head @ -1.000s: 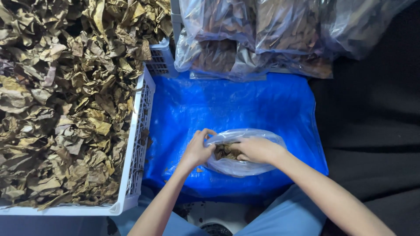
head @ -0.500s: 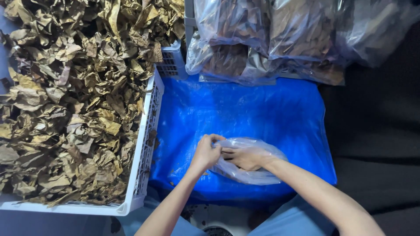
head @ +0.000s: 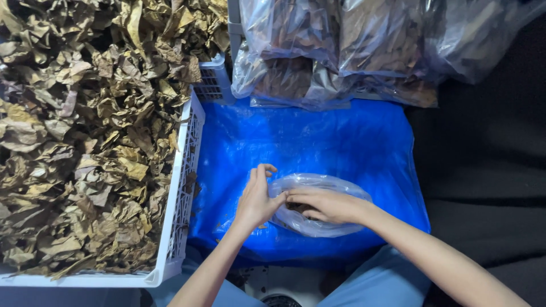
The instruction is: Sorting and packing dried leaves from a storage crate into a plastic bag.
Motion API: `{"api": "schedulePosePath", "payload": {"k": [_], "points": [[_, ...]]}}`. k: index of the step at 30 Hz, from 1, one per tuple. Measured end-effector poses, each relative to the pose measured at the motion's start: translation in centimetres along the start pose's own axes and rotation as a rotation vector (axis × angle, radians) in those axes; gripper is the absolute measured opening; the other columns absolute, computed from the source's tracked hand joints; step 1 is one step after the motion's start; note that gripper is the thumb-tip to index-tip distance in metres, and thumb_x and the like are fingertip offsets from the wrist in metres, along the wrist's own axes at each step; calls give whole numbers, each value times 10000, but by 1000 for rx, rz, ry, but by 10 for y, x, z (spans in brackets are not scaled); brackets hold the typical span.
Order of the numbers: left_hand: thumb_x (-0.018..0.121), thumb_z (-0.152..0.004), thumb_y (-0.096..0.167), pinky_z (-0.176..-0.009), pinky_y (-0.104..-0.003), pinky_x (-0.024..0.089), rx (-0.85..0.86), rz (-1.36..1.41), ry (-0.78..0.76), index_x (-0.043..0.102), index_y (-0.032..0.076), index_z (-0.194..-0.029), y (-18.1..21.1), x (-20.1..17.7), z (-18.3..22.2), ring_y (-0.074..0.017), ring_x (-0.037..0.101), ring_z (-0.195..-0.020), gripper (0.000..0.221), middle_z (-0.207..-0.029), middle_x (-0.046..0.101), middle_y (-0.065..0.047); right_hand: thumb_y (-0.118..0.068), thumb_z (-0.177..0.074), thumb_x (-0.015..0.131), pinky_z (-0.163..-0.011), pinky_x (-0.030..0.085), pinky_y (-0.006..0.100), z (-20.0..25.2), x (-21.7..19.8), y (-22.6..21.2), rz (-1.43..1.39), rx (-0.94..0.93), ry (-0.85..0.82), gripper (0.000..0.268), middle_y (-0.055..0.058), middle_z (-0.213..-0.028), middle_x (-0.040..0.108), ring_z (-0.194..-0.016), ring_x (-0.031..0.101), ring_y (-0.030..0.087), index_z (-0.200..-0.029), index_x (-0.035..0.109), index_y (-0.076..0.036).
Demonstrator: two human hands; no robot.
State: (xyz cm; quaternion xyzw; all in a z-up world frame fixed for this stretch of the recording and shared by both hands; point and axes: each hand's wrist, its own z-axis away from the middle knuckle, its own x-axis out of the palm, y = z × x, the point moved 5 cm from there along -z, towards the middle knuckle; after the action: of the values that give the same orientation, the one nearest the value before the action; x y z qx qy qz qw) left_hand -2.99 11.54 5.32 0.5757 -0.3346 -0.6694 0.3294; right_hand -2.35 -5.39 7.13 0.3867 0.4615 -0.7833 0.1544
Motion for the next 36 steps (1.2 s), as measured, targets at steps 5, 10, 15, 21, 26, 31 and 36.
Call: {"api": "schedulePosePath", "payload": {"k": [5, 10, 15, 21, 26, 31, 36], "points": [[798, -797, 220, -776, -519, 620, 341, -422, 223, 632, 180, -1051, 26, 9, 16, -400, 592, -1170, 306, -1227, 554, -108, -82, -970, 562, -1028, 552, 370, 37, 28, 74, 258, 268, 144, 365, 113, -1320, 652, -1252, 634, 278, -1334, 593, -90], [748, -840, 382, -721, -532, 625, 267, -715, 183, 816, 238, -901, -4, 54, -12, -406, 616, -1163, 171, -1272, 632, -117, -53, -912, 627, -956, 580, 314, 54, 50, 124, 609, 404, 144, 434, 97, -1259, 664, -1186, 674, 242, -1342, 575, -84], [758, -782, -20, -622, -525, 633, 238, -784, -78, 634, -32, -1081, -4, 59, -19, -453, 620, -1018, 324, -1144, 511, -243, -365, -927, 696, -1036, 476, 398, 52, 28, 85, 724, 512, 136, 545, 146, -1270, 688, -1209, 659, 262, -1360, 581, -54], [834, -692, -88, -613, -435, 658, 265, -862, -163, 491, -112, -1263, -4, 64, -23, -457, 576, -1109, 667, -1289, 418, -307, -462, -808, 822, -1114, 356, 489, 46, 18, 65, 812, 571, -106, 957, 236, -1405, 579, -1318, 557, 348, -1511, 378, 11], [832, -726, -33, -601, -444, 664, 237, -853, -228, 488, -100, -1271, -4, 64, -26, -452, 561, -1130, 648, -1285, 399, -304, -414, -803, 840, -1135, 331, 505, 44, 8, 60, 726, 584, -102, 980, 236, -1463, 530, -1375, 511, 359, -1536, 336, -1], [774, -843, 150, -675, -580, 638, 184, -729, -240, 550, -15, -1323, 1, 43, -17, -479, 591, -1102, 555, -1347, 394, -309, -364, -907, 731, -1092, 409, 475, 50, -11, 38, 471, 513, 92, 694, 216, -1369, 617, -1335, 574, 354, -1449, 489, -4], [681, -935, 272, -828, -599, 591, 293, -665, -52, 615, 108, -1332, 42, -18, 31, -489, 575, -1215, 435, -1434, 466, -257, -270, -961, 606, -1001, 516, 561, 57, -47, -19, 173, 559, 102, 424, 192, -1169, 737, -1155, 670, 439, -1336, 584, -74]]}}
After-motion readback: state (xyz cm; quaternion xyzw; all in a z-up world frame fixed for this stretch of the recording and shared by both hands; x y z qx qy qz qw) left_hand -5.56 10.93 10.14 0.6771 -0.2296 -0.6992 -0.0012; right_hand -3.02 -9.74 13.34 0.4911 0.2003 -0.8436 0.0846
